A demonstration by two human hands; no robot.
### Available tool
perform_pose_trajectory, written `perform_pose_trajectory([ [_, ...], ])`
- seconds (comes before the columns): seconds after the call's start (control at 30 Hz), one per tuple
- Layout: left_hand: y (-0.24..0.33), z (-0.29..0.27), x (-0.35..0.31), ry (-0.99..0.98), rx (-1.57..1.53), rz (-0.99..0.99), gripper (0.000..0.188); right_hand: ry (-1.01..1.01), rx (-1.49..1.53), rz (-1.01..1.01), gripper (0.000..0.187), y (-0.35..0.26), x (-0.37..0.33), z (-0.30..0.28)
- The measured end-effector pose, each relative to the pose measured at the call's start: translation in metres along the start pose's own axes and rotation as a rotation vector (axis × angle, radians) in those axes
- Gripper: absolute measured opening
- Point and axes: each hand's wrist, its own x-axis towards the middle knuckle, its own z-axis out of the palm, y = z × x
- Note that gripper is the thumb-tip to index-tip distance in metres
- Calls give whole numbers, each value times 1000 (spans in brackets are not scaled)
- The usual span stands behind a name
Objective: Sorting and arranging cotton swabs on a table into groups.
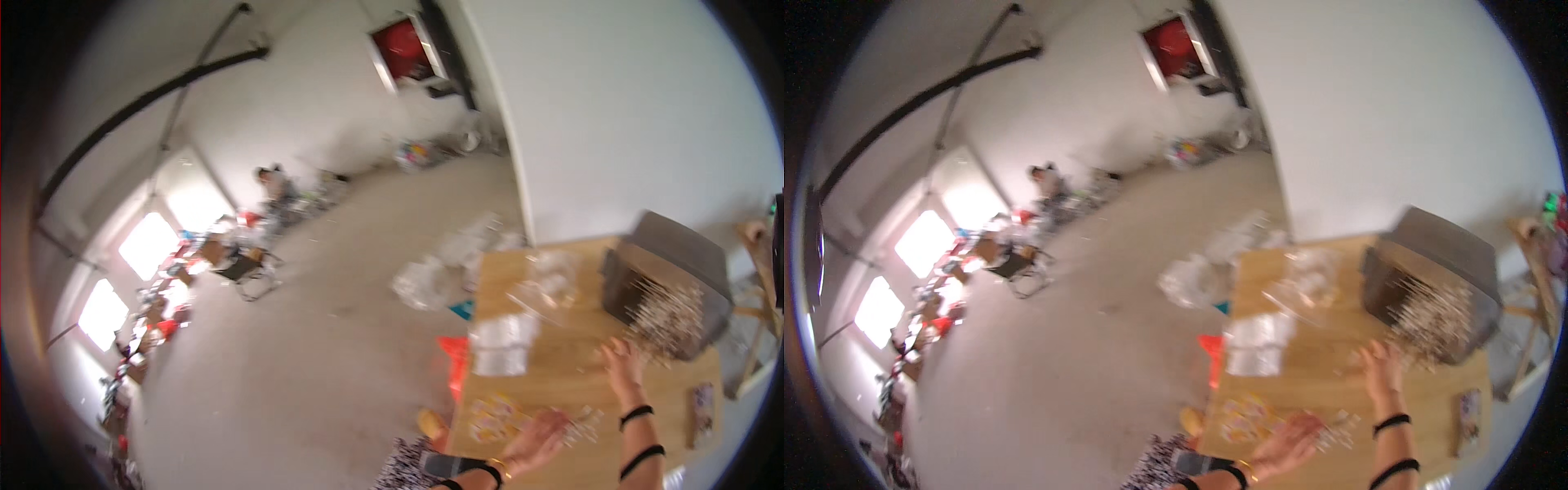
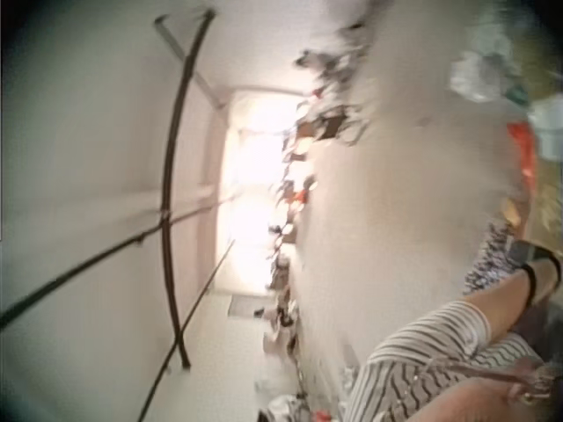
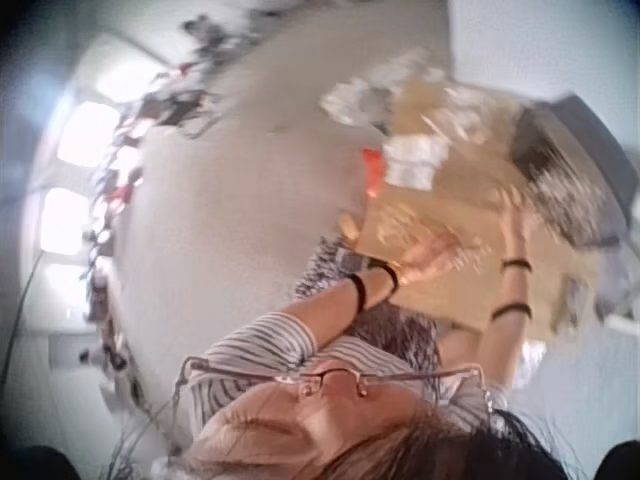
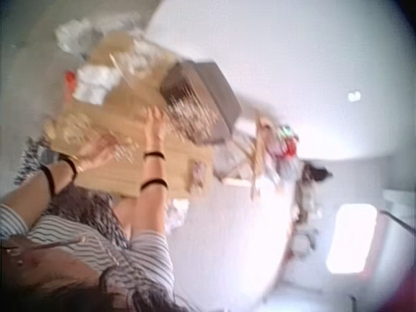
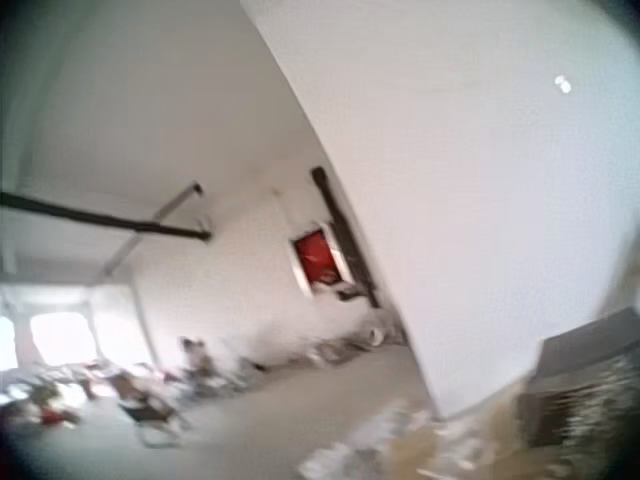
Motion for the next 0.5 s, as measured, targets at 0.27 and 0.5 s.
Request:
perform_pose_trajectory([
  [0.27,20,-32,-6,92,47,-77,49,-106,273,-75,14,-41,22,44],
  [0.5,-10,5,-8,-41,-117,-102,55,-238,392,-121,9,-88,-28,12],
])
